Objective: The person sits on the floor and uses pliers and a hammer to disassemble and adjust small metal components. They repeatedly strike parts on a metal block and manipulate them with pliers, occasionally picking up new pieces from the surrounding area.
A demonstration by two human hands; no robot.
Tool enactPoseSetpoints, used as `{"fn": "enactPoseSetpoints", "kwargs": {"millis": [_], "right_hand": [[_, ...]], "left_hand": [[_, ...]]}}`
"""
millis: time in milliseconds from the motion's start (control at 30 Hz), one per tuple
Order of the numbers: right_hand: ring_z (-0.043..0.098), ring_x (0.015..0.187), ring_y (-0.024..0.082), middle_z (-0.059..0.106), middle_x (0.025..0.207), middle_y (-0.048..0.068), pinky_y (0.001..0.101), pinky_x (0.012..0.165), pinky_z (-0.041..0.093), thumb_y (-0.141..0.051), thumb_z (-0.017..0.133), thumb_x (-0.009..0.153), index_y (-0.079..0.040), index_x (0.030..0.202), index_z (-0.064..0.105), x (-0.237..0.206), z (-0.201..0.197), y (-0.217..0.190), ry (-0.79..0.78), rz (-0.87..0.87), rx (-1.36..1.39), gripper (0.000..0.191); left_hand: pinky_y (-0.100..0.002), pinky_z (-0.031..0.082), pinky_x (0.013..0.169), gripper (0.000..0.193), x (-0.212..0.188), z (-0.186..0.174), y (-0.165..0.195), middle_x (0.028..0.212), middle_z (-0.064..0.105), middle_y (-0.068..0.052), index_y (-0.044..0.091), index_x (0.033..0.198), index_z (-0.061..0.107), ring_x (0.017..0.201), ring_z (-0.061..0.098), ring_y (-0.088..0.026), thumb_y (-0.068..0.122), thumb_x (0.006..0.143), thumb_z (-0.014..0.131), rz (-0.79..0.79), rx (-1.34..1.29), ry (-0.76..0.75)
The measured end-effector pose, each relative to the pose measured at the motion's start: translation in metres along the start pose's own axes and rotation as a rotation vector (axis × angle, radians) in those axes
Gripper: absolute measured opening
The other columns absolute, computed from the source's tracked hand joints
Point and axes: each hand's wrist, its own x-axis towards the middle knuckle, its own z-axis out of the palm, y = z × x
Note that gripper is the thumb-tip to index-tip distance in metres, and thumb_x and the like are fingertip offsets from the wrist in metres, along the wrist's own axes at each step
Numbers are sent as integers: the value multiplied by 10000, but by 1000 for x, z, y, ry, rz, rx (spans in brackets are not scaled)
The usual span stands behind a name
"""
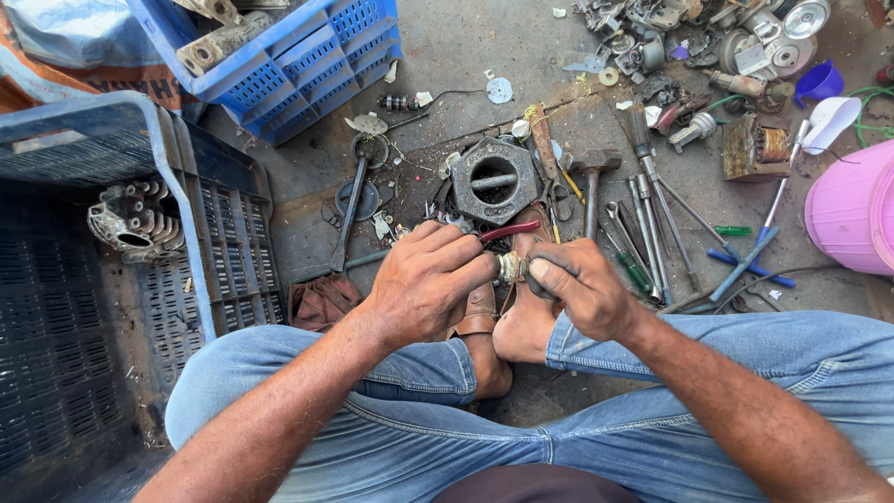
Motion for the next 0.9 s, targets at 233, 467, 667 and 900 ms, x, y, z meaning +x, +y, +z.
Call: {"fn": "enactPoseSetpoints", "kwargs": {"millis": [233,467,667,900], "right_hand": [[655,630,168,676,732,82,319,591,523,-184,548,1014,3,1074,698,1,-21,-1,-50,61,-58,247],[709,689,202,696,835,115,345,611,550,-169,572,1006,15,1092,664,-8,-30,0,-11,-50,-95,223],[618,656,326,581,739,136,434,593,474,-151,610,998,13,916,625,-24,-64,6,73,-194,-308,184],[623,657,353,596,762,153,457,580,464,-153,618,1006,21,917,631,-39,-98,16,289,-135,-442,195]], "left_hand": [[-434,451,752,253,4,20,2,880,556,-96,64,979,611,866,589,-312,82,737,684,-143,-30,9],[-435,470,740,283,12,33,6,890,581,-97,63,980,615,858,601,-316,67,707,687,-139,-24,-31],[-410,515,739,166,33,66,9,931,642,-99,65,1036,646,858,655,-325,118,894,713,-209,-153,69],[-366,519,626,283,35,174,-4,937,723,-110,32,1108,643,764,632,-220,290,1003,691,-1251,-595,390]]}}
